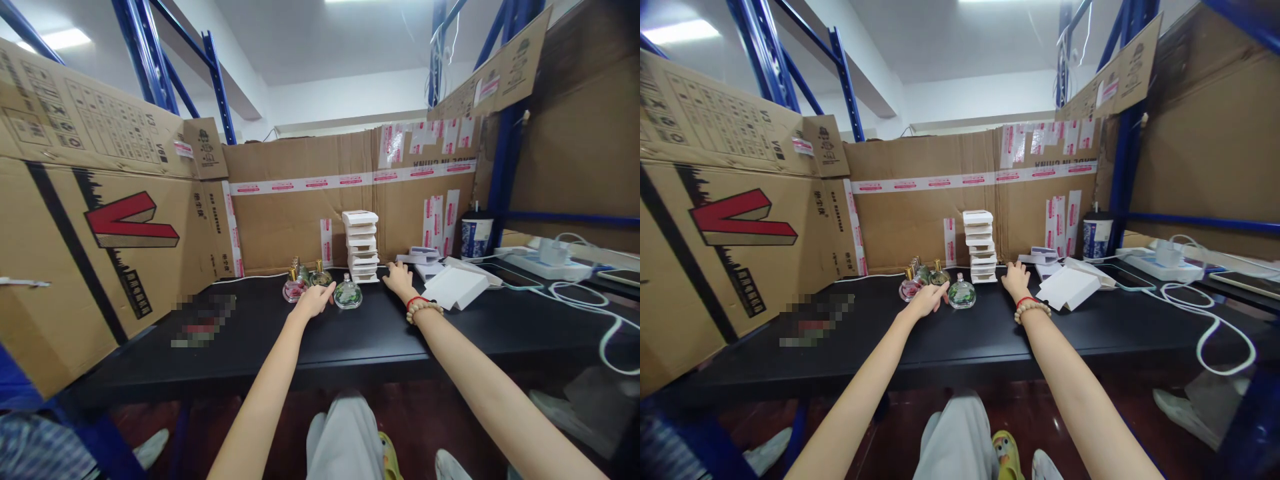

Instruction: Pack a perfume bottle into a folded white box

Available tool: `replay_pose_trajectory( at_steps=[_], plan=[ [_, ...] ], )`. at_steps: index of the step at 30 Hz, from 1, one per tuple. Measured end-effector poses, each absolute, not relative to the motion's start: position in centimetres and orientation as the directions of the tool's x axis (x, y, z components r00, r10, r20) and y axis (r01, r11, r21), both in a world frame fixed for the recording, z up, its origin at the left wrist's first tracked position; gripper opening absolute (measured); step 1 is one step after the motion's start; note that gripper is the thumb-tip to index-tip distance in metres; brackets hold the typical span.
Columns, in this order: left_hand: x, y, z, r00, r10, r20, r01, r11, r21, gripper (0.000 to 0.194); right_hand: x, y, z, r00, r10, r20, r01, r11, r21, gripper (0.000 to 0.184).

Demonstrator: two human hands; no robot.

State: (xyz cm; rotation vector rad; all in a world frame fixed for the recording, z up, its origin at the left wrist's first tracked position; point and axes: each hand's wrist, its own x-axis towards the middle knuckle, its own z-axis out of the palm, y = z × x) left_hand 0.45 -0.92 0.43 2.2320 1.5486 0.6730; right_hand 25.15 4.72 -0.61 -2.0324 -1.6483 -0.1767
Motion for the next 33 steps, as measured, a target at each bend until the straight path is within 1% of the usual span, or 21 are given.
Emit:
replay_pose_trajectory(
  at_steps=[4, 6, 8, 11, 12, 14, 17, 18, 19, 20, 21, 22, 23, 26, 28, 33],
  plan=[
    [0.3, -0.7, 0.2, 0.299, 0.934, 0.195, 0.764, -0.357, 0.537, 0.068, 25.4, 4.9, -0.8, 0.31, 0.866, 0.393, 0.888, -0.117, -0.444, 0.032],
    [0.3, -0.6, 0.1, 0.3, 0.934, 0.195, 0.765, -0.358, 0.536, 0.069, 25.3, 5.0, -0.6, 0.368, 0.83, 0.419, 0.838, -0.1, -0.537, 0.03],
    [0.2, -0.6, 0.1, 0.3, 0.934, 0.195, 0.767, -0.357, 0.533, 0.069, 25.1, 4.9, 0.0, 0.45, 0.761, 0.468, 0.768, -0.063, -0.637, 0.028],
    [0.3, -0.6, 0.2, 0.298, 0.934, 0.196, 0.768, -0.357, 0.533, 0.069, 24.3, 4.3, 1.5, 0.593, 0.596, 0.541, 0.638, 0.063, -0.768, 0.031],
    [0.3, -0.6, 0.2, 0.298, 0.934, 0.197, 0.767, -0.357, 0.533, 0.069, 24.0, 4.0, 2.1, 0.624, 0.544, 0.561, 0.6, 0.127, -0.79, 0.032],
    [0.3, -0.7, 0.2, 0.297, 0.934, 0.196, 0.766, -0.356, 0.536, 0.069, 23.2, 3.4, 3.2, 0.639, 0.48, 0.601, 0.553, 0.258, -0.793, 0.032],
    [0.4, -0.7, 0.2, 0.295, 0.935, 0.195, 0.765, -0.353, 0.538, 0.069, 22.0, 2.4, 3.9, 0.556, 0.436, 0.708, 0.545, 0.453, -0.706, 0.033],
    [0.3, -0.6, 0.2, 0.295, 0.935, 0.195, 0.765, -0.353, 0.538, 0.069, 21.5, 2.2, 3.8, 0.471, 0.436, 0.767, 0.53, 0.555, -0.641, 0.034],
    [0.3, -0.6, 0.2, 0.296, 0.935, 0.196, 0.763, -0.355, 0.54, 0.069, 20.9, 2.0, 3.6, 0.382, 0.468, 0.797, 0.509, 0.613, -0.604, 0.035],
    [0.3, -0.6, 0.2, 0.298, 0.934, 0.198, 0.762, -0.358, 0.541, 0.069, 20.4, 2.0, 3.4, 0.265, 0.533, 0.804, 0.461, 0.662, -0.591, 0.036],
    [0.3, -0.5, 0.1, 0.3, 0.933, 0.2, 0.759, -0.36, 0.542, 0.069, 19.8, 2.0, 3.1, 0.157, 0.592, 0.791, 0.391, 0.698, -0.6, 0.035],
    [0.2, -0.5, 0.1, 0.302, 0.932, 0.202, 0.758, -0.363, 0.542, 0.069, 19.2, 2.0, 2.8, 0.085, 0.628, 0.773, 0.349, 0.708, -0.614, 0.035],
    [0.2, -0.5, 0.1, 0.303, 0.931, 0.203, 0.757, -0.364, 0.542, 0.069, 18.7, 2.1, 2.5, 0.052, 0.658, 0.751, 0.312, 0.703, -0.639, 0.036],
    [0.2, -0.4, 0.0, 0.305, 0.93, 0.205, 0.761, -0.367, 0.535, 0.071, 17.7, 2.3, 2.0, -0.037, 0.751, 0.659, 0.19, 0.653, -0.733, 0.049],
    [0.2, -0.3, 0.0, 0.308, 0.929, 0.205, 0.763, -0.37, 0.53, 0.071, 17.5, 2.2, 2.0, -0.086, 0.792, 0.604, 0.124, 0.61, -0.782, 0.054],
    [0.2, -0.3, 0.0, 0.309, 0.929, 0.204, 0.762, -0.37, 0.531, 0.071, 18.0, 2.0, 2.3, -0.142, 0.864, 0.484, 0.073, 0.496, -0.865, 0.052]
  ],
)
